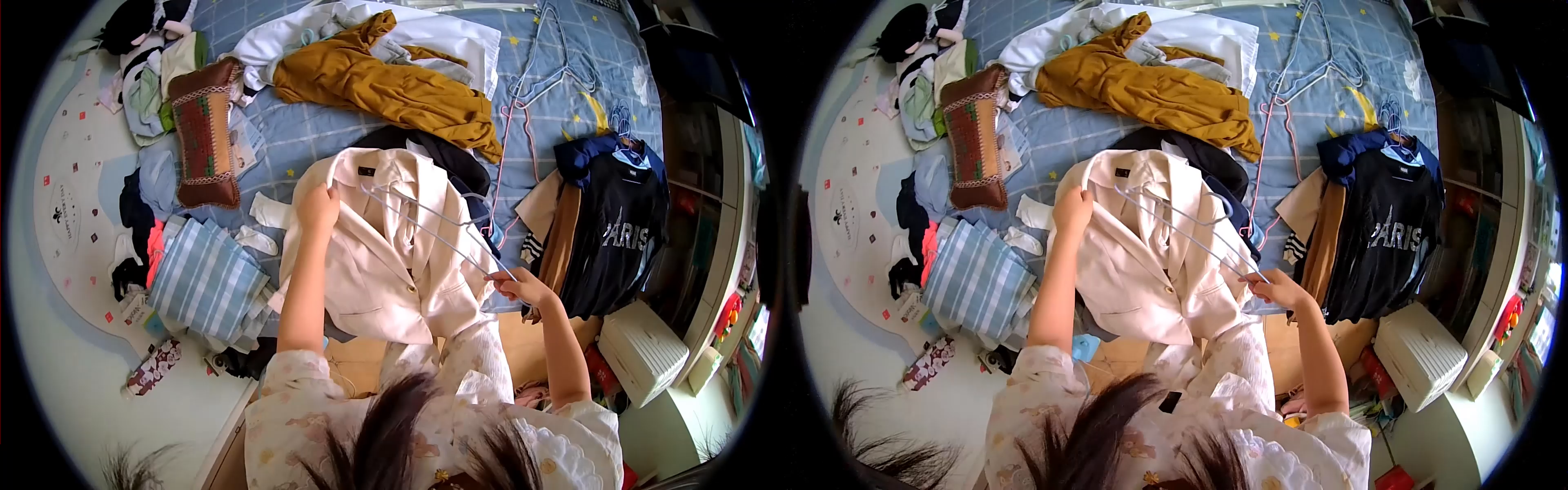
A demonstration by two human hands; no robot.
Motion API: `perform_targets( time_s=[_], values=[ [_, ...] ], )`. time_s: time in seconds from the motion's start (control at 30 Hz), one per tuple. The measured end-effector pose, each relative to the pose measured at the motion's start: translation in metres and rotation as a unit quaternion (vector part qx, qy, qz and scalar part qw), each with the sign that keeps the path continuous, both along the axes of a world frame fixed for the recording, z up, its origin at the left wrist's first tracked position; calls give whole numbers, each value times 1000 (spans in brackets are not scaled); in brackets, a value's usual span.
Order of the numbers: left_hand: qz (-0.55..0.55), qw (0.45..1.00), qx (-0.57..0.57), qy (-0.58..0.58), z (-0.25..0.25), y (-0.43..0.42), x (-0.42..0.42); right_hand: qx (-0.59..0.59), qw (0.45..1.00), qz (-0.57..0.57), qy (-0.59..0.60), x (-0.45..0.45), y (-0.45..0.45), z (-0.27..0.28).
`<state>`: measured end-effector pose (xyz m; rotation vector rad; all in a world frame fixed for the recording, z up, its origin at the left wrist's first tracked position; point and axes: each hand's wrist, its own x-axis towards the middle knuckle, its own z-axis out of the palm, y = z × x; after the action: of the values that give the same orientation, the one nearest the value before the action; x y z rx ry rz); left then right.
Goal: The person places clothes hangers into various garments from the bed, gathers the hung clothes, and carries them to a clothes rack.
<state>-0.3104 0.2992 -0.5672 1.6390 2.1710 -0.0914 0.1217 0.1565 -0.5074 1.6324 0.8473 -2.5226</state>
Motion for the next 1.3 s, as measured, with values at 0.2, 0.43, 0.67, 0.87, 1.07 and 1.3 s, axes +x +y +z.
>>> perform_targets(
  time_s=[0.2, 0.43, 0.67, 0.87, 1.07, 1.3],
  values=[
    [-117, 991, 68, -20, 103, -70, 23, 85, 986, 141, 39, -46, 38, 5],
    [-384, 880, 239, -145, 204, -160, 25, 225, 931, 255, 129, -112, 39, 10],
    [-335, 905, 251, -72, 290, -175, -8, 290, 910, 244, 169, -103, -1, 109],
    [-346, 877, 332, -38, 333, -225, 18, 81, 889, 90, 442, -48, -10, 122],
    [-269, 879, 395, -10, 388, -275, 60, 662, 749, 11, -34, -76, -44, 48],
    [-165, 879, 446, 27, 416, -332, 91, 718, 684, -82, -100, -106, -37, 108]
  ],
)
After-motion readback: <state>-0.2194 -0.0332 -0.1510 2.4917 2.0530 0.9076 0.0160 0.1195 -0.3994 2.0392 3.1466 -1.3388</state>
